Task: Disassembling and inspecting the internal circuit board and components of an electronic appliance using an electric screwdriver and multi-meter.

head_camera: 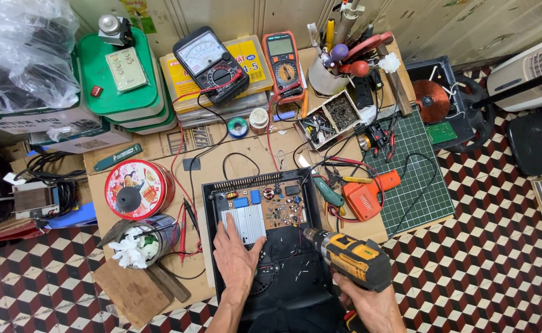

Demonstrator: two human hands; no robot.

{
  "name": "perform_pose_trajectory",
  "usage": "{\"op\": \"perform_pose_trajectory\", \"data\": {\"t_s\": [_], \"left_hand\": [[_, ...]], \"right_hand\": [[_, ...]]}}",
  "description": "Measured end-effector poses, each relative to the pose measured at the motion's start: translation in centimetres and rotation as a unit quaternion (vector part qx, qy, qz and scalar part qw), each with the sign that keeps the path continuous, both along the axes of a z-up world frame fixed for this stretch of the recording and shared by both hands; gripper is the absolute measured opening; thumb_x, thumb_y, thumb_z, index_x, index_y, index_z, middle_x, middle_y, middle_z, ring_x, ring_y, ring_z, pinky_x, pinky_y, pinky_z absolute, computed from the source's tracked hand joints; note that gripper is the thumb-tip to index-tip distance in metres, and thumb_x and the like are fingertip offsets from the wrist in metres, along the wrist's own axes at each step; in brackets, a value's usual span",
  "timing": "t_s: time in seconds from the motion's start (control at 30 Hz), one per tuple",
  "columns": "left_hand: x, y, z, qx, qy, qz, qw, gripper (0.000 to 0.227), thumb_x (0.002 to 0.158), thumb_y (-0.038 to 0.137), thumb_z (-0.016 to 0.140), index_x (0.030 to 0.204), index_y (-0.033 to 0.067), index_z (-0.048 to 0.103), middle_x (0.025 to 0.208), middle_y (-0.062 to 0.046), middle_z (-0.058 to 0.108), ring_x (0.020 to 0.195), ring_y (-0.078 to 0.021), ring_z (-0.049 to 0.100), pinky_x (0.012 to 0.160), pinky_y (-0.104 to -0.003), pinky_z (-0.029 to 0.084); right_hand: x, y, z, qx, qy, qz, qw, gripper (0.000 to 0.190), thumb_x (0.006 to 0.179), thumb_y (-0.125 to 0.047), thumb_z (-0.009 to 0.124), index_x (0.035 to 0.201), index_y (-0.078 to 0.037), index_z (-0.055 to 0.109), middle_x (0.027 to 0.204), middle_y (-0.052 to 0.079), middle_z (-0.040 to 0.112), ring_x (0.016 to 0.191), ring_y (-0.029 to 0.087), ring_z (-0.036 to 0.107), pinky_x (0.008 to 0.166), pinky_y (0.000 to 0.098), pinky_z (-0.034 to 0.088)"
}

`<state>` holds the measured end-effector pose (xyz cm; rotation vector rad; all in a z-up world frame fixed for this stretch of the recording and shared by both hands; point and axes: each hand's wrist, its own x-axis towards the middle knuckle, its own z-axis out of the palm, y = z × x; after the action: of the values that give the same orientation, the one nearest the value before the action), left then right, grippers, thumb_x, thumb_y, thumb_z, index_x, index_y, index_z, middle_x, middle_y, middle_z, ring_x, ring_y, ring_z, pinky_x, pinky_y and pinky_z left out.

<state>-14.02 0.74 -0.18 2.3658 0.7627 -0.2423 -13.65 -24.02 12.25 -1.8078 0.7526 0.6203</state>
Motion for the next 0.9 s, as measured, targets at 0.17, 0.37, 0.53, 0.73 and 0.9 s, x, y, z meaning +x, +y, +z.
{"op": "perform_pose_trajectory", "data": {"t_s": [0.17,0.37,0.53,0.73,0.9], "left_hand": [[0.1,0.0,0.0,0.002,0.002,-0.002,1.0,0.113,0.069,0.042,0.089,0.156,0.0088,0.025,0.154,-0.023,0.035,0.136,-0.0399,0.039,0.105,-0.05,0.039],[0.1,0.1,-0.1,0.004,0.01,-0.004,1.0,0.112,0.069,0.042,0.089,0.156,0.0103,0.026,0.154,-0.022,0.035,0.137,-0.0391,0.039,0.104,-0.049,0.04],[0.2,0.2,0.2,-0.001,0.014,-0.001,1.0,0.112,0.069,0.041,0.089,0.156,0.011,0.025,0.155,-0.021,0.034,0.137,-0.0385,0.038,0.104,-0.049,0.04],[0.2,0.1,0.0,0.003,0.018,-0.007,1.0,0.112,0.069,0.042,0.089,0.156,0.0102,0.025,0.154,-0.021,0.035,0.138,-0.0384,0.037,0.106,-0.049,0.039],[0.4,0.2,0.2,-0.001,0.024,-0.008,1.0,0.112,0.07,0.042,0.089,0.156,0.0102,0.025,0.154,-0.021,0.035,0.138,-0.0382,0.037,0.106,-0.049,0.039]], "right_hand": [[-1.1,0.8,-2.0,-0.01,0.024,0.0,1.0,0.032,0.081,-0.009,0.084,0.108,0.002,0.07,0.071,0.007,0.07,0.054,0.017,0.061,0.05,0.0322,0.052],[-1.4,1.4,-2.9,-0.064,0.075,0.084,0.992,0.034,0.083,-0.022,0.085,0.106,0.0,0.072,0.071,0.009,0.072,0.061,0.016,0.067,0.059,0.032,0.057],[-0.7,2.1,-2.5,-0.072,0.095,0.097,0.988,0.036,0.084,-0.025,0.085,0.107,0.0,0.072,0.071,0.009,0.071,0.061,0.016,0.067,0.058,0.0319,0.056],[-0.2,2.3,-2.5,-0.058,0.111,0.116,0.985,0.035,0.086,-0.029,0.083,0.104,0.0,0.072,0.068,0.008,0.068,0.06,0.016,0.066,0.057,0.0323,0.057],[0.0,2.6,-2.6,-0.067,0.109,0.113,0.985,0.033,0.083,-0.025,0.081,0.102,0.0,0.072,0.067,0.008,0.068,0.06,0.016,0.065,0.058,0.0322,0.057]]}}
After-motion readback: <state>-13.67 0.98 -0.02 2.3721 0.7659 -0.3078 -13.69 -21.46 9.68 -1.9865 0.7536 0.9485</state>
